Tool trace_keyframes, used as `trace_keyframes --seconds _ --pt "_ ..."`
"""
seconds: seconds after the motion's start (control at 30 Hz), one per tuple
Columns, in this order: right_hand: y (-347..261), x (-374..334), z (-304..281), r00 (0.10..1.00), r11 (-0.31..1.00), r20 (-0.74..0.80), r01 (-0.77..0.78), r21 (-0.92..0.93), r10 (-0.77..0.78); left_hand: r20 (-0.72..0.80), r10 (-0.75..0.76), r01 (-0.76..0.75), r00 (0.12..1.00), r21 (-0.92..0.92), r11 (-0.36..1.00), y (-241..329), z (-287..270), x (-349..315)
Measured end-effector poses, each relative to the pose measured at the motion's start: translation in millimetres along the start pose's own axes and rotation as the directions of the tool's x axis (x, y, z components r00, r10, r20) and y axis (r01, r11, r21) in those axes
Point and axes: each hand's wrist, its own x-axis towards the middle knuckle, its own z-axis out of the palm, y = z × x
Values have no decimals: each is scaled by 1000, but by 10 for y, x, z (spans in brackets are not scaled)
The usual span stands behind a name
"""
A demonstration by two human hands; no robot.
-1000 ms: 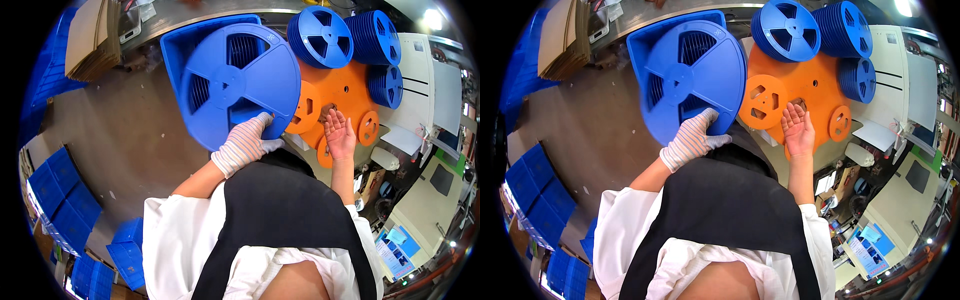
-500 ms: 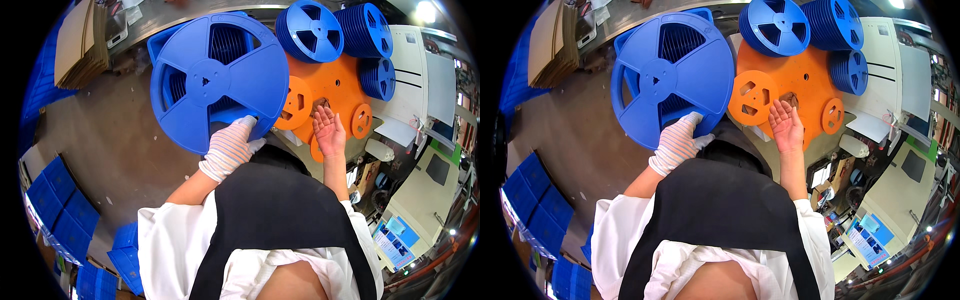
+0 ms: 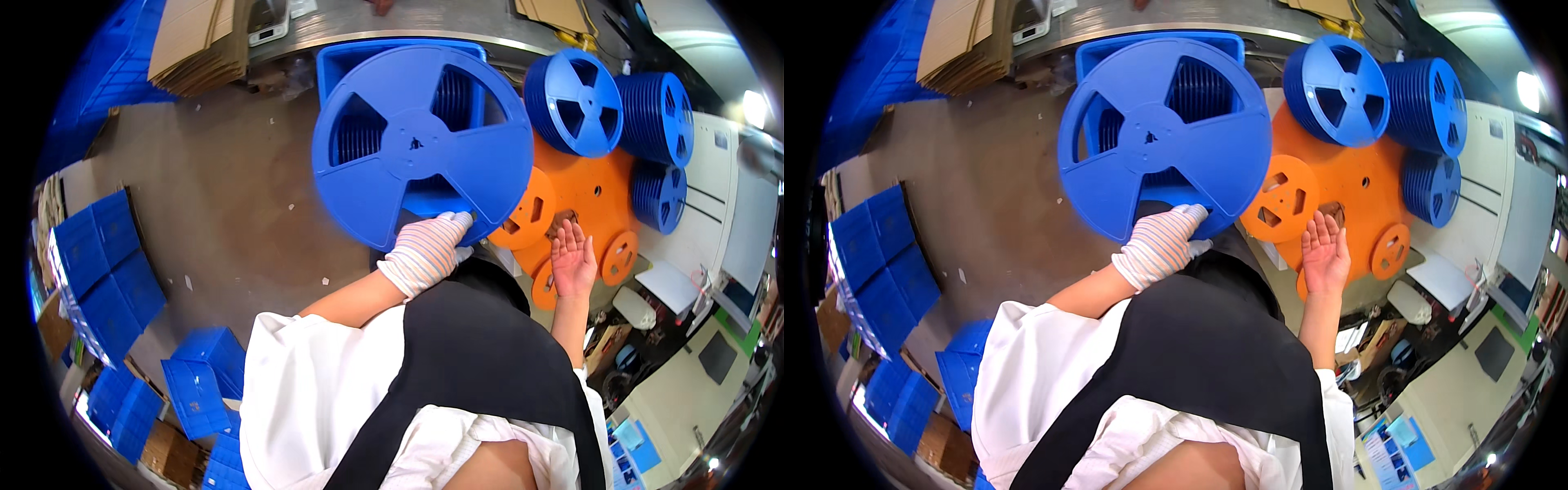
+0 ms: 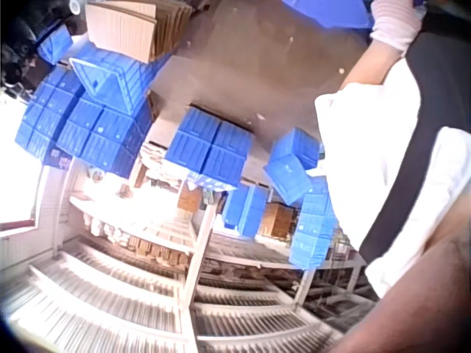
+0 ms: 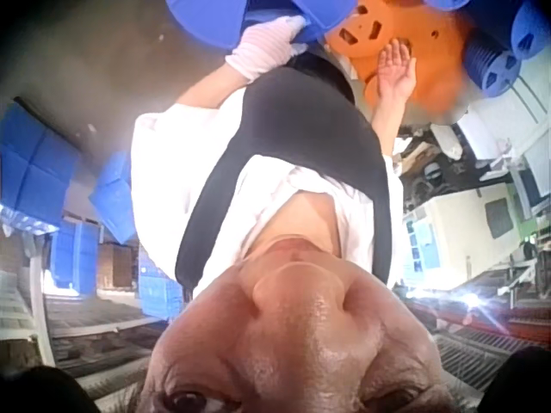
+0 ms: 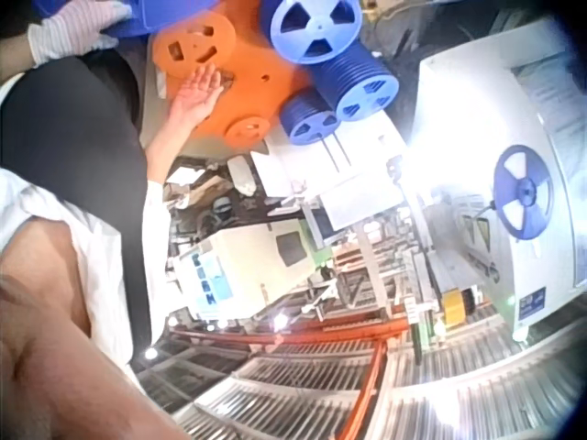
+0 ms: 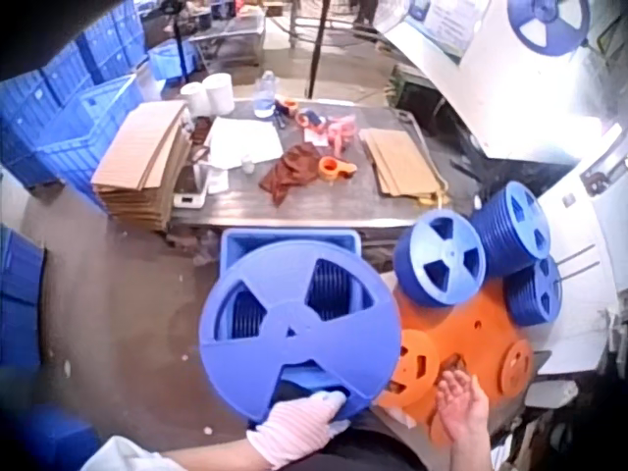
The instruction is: The person picks up blue plastic spools from a table and stacks them into a blue plastic bin. The person handles the spools one by one, placing them vertically into the bin to form a neat stack.
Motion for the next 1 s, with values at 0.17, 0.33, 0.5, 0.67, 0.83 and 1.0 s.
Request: trace_keyframes --seconds 0.17,0.33,0.5,0.67,0.83,1.0 --pt "10 42 35 1000 999 -24 -1 -48 -1 79 -61 57 995 56 997 -22 -9 -1" --pt "-4 73 75 1000 998 -10 6 -57 -7 -154 -77 69 985 -55 996 -88 -347 129" --pt "16 69 103 1000 999 2 -6 -52 6 -365 -597 -168 714 -918 361 -856 -767 16" --pt "31 65 68 1000 999 -26 -7 -45 5 -302 -601 -379 740 -925 -1 -1323 -727 -255" --pt "67 57 139 1000 998 -13 -9 -64 8 -277 -613 -408 740 -909 -82 -1342 -680 -305" --pt "86 52 188 1000 997 -21 -6 -79 4 -267 -582 -398 768 -911 -108 -1410 -632 -349"
